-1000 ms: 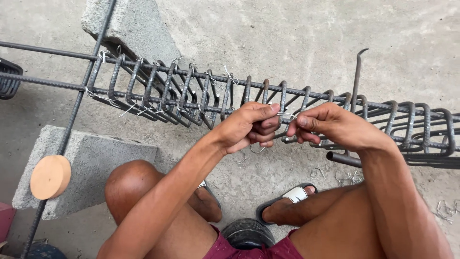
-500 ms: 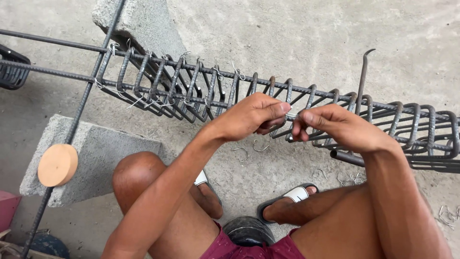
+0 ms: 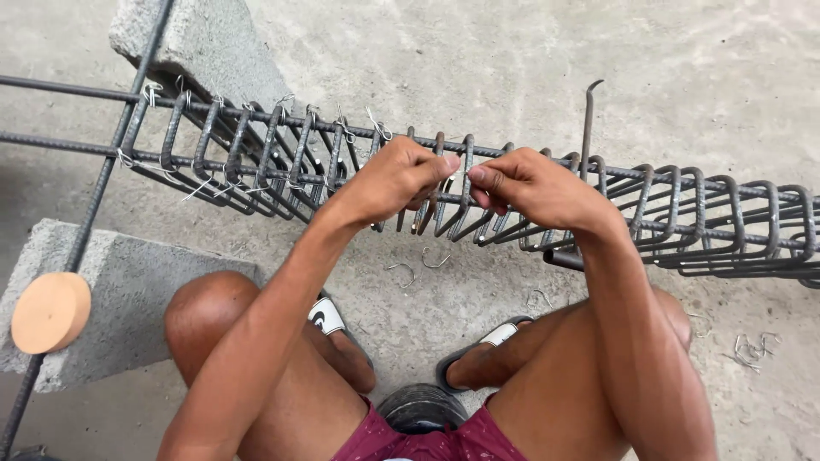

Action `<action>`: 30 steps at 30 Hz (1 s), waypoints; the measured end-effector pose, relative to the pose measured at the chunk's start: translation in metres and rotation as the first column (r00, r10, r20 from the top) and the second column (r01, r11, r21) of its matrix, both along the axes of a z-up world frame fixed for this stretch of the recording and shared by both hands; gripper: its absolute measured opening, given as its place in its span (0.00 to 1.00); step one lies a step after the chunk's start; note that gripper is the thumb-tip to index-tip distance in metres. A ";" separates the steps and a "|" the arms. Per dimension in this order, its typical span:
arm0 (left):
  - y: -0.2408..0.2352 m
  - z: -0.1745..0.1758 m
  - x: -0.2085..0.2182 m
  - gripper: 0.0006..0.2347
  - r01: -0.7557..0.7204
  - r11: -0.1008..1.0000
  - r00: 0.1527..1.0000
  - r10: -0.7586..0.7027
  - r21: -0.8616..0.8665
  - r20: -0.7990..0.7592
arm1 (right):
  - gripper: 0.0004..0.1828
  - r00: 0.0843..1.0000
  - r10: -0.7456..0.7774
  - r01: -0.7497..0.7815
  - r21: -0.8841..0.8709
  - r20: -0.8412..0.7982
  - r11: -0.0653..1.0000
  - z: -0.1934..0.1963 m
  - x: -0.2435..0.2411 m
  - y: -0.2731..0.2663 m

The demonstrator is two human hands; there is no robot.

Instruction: Tying rebar intersections with wire ties using a manual hook tool

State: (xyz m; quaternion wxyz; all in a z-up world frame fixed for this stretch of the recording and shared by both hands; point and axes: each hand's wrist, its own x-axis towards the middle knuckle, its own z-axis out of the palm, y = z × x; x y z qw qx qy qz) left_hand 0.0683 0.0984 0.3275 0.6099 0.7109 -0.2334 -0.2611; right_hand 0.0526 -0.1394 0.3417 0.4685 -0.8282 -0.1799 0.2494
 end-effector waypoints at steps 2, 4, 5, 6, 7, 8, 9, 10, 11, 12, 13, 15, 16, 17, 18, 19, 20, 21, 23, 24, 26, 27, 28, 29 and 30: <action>-0.002 0.006 0.001 0.22 -0.006 0.997 0.998 0.001 0.078 0.063 | 0.27 1.000 -0.025 0.025 -0.043 -0.001 0.999 0.006 -0.002 -0.001; -0.004 0.011 0.001 0.22 -0.022 0.988 0.993 0.004 0.155 0.116 | 0.28 0.999 -0.042 0.041 -0.086 -0.013 0.995 0.008 -0.007 -0.001; -0.004 0.014 0.001 0.22 -0.026 0.988 0.988 0.002 0.155 0.155 | 0.28 0.999 -0.023 0.024 -0.046 0.026 0.999 0.008 -0.008 0.001; -0.004 0.019 0.005 0.22 -0.029 0.988 0.979 -0.003 0.151 0.205 | 0.28 0.997 -0.010 0.011 -0.009 0.077 1.000 0.010 -0.006 0.001; -0.005 0.018 0.018 0.22 -0.028 0.988 0.977 -0.005 0.151 0.211 | 0.28 0.996 -0.012 0.013 -0.009 0.084 1.000 0.002 0.002 0.002; -0.008 0.016 0.029 0.23 -0.043 0.985 0.969 0.000 0.170 0.246 | 0.29 0.995 -0.041 0.034 0.068 0.096 0.997 -0.005 0.008 0.000; -0.011 0.014 0.041 0.25 -0.059 0.980 0.960 0.004 0.188 0.281 | 0.31 0.992 -0.070 0.054 0.146 0.106 0.988 -0.013 0.014 -0.002; -0.010 0.018 0.047 0.25 -0.062 0.980 0.959 0.006 0.187 0.283 | 0.31 0.992 -0.068 0.052 0.145 0.108 0.988 -0.010 0.019 -0.001; -0.009 0.022 0.054 0.25 -0.063 0.988 0.918 0.001 0.142 0.396 | 0.31 0.987 -0.070 0.040 0.200 0.146 0.979 -0.008 0.025 0.000; -0.008 0.026 0.060 0.25 -0.055 0.993 0.864 -0.003 0.100 0.503 | 0.31 0.980 -0.078 0.029 0.256 0.184 0.966 -0.005 0.030 0.000; -0.010 0.019 0.062 0.25 -0.054 0.993 0.863 -0.004 0.101 0.505 | 0.31 0.979 -0.079 0.029 0.257 0.186 0.966 -0.005 0.035 -0.001; -0.007 0.004 0.065 0.24 -0.010 0.998 0.888 0.037 -0.060 0.459 | 0.34 0.961 -0.072 0.008 0.233 0.266 0.972 -0.010 0.044 0.001; -0.005 0.001 0.067 0.24 -0.007 0.998 0.886 0.032 -0.057 0.462 | 0.34 0.960 -0.076 0.011 0.237 0.269 0.972 -0.014 0.046 0.002; -0.004 -0.002 0.068 0.24 -0.052 0.996 0.893 0.014 0.073 0.450 | 0.35 0.956 -0.077 0.044 0.124 0.284 0.991 -0.019 0.048 0.002; 0.000 -0.010 0.058 0.25 -0.094 0.973 0.910 -0.001 0.210 0.414 | 0.36 0.959 -0.074 0.073 0.013 0.272 0.997 -0.029 0.040 0.005; -0.002 -0.021 0.052 0.25 -0.091 0.971 0.920 -0.003 0.221 0.393 | 0.36 0.965 -0.075 0.072 0.021 0.250 0.997 -0.037 0.032 0.004; -0.006 -0.025 0.062 0.25 -0.094 0.967 0.925 -0.003 0.237 0.380 | 0.37 0.961 -0.074 0.090 -0.048 0.266 0.995 -0.038 0.040 0.001; -0.010 -0.028 0.073 0.26 -0.097 0.963 0.930 -0.003 0.252 0.368 | 0.38 0.956 -0.073 0.110 -0.117 0.282 0.987 -0.038 0.049 -0.002; -0.018 -0.016 0.081 0.26 -0.116 0.963 0.901 -0.001 0.243 0.435 | 0.38 0.954 -0.086 0.138 -0.168 0.286 0.976 -0.026 0.058 -0.011; -0.018 -0.022 0.069 0.26 -0.129 0.960 0.893 0.004 0.247 0.450 | 0.38 0.967 -0.095 0.148 -0.220 0.235 0.964 -0.029 0.048 -0.012; -0.029 -0.030 0.069 0.25 -0.087 0.972 0.922 -0.005 0.220 0.387 | 0.37 0.978 -0.091 0.115 -0.119 0.190 0.986 -0.027 0.039 -0.016; -0.033 -0.030 0.074 0.24 -0.048 0.981 0.936 -0.023 0.190 0.352 | 0.35 0.981 -0.092 0.095 -0.009 0.173 0.995 -0.022 0.040 -0.017; -0.034 -0.027 0.073 0.24 -0.060 0.980 0.934 -0.011 0.188 0.357 | 0.35 0.981 -0.080 0.083 -0.011 0.178 0.996 -0.019 0.038 -0.016; -0.035 -0.024 0.071 0.24 -0.060 0.981 0.935 -0.010 0.184 0.355 | 0.35 0.980 -0.089 0.095 -0.030 0.180 0.995 -0.015 0.036 -0.015; -0.035 -0.022 0.064 0.24 -0.059 0.981 0.940 -0.007 0.183 0.342 | 0.36 0.981 -0.096 0.106 -0.048 0.170 0.993 -0.014 0.030 -0.014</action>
